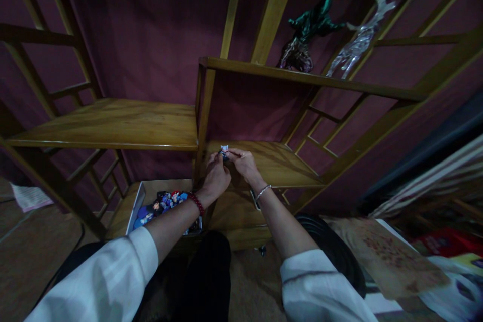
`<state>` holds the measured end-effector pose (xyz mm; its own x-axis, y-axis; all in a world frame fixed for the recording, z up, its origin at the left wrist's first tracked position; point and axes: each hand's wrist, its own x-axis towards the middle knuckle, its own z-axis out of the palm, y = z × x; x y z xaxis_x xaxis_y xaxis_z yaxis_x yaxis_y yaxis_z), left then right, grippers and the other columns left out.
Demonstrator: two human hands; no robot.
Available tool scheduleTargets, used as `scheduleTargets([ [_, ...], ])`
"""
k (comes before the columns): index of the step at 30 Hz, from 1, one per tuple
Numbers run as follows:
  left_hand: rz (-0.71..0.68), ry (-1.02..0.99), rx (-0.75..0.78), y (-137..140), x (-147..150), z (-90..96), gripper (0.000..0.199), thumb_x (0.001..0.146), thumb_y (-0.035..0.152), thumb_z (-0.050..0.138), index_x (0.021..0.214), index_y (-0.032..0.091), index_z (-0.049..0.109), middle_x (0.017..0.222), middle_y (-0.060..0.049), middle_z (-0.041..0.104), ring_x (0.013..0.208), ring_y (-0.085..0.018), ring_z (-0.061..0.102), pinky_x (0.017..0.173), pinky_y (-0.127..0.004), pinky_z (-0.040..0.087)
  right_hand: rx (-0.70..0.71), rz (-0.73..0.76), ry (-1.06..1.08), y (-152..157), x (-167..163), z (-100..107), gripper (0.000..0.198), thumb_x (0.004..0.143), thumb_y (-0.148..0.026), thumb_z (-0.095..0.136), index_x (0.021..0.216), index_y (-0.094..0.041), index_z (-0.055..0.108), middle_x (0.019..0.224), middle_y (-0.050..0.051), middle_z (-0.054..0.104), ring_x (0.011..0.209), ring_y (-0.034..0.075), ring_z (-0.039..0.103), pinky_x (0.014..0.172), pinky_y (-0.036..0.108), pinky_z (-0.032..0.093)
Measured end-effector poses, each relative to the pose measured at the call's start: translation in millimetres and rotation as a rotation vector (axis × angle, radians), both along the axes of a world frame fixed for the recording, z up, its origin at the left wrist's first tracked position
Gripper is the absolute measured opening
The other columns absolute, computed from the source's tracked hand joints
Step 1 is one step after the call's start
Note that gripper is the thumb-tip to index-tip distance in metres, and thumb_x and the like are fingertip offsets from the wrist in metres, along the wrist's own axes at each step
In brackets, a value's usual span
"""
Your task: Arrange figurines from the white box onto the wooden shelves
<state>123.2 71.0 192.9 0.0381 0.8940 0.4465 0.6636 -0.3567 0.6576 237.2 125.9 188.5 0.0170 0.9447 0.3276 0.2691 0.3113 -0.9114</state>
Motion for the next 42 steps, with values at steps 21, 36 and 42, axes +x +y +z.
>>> scheduleTargets([
  [21, 0.130, 0.057, -0.238, 21, 17, 11.5, 0.060, 0.074, 0.009, 0.043, 0.132, 0.004, 0.032, 0.143, -0.018, 0.026, 0.134, -0.024, 0.019, 0.109, -0.030, 0.018, -0.053, -0.130, -0.233, 52, -19, 4, 0.019, 0.072, -0.023, 0.061, 0.088, -0.020, 0.071, 0.090, 0.001, 0.071, 0.083, 0.015, 0.065, 0.081, 0.025, 0.049],
  [36, 0.135, 0.047, -0.157, 27, 13, 2.8, 0.060, 0.071, 0.012, 0.047, 0.129, 0.007, 0.035, 0.134, -0.019, 0.040, 0.129, -0.026, 0.030, 0.103, -0.034, 0.028, -0.082, -0.115, -0.332, 53, -23, 4, 0.018, 0.071, -0.026, 0.062, 0.086, -0.026, 0.071, 0.089, -0.002, 0.071, 0.085, 0.016, 0.065, 0.080, 0.024, 0.050],
  [42, 0.145, 0.047, -0.181, 25, 15, 3.0, 0.060, 0.070, 0.013, 0.049, 0.128, 0.008, 0.036, 0.128, -0.018, 0.046, 0.125, -0.026, 0.037, 0.101, -0.033, 0.030, -0.055, -0.135, -0.343, 53, -22, 3, 0.017, 0.070, -0.026, 0.063, 0.084, -0.026, 0.072, 0.089, -0.002, 0.071, 0.085, 0.017, 0.065, 0.081, 0.024, 0.049],
])
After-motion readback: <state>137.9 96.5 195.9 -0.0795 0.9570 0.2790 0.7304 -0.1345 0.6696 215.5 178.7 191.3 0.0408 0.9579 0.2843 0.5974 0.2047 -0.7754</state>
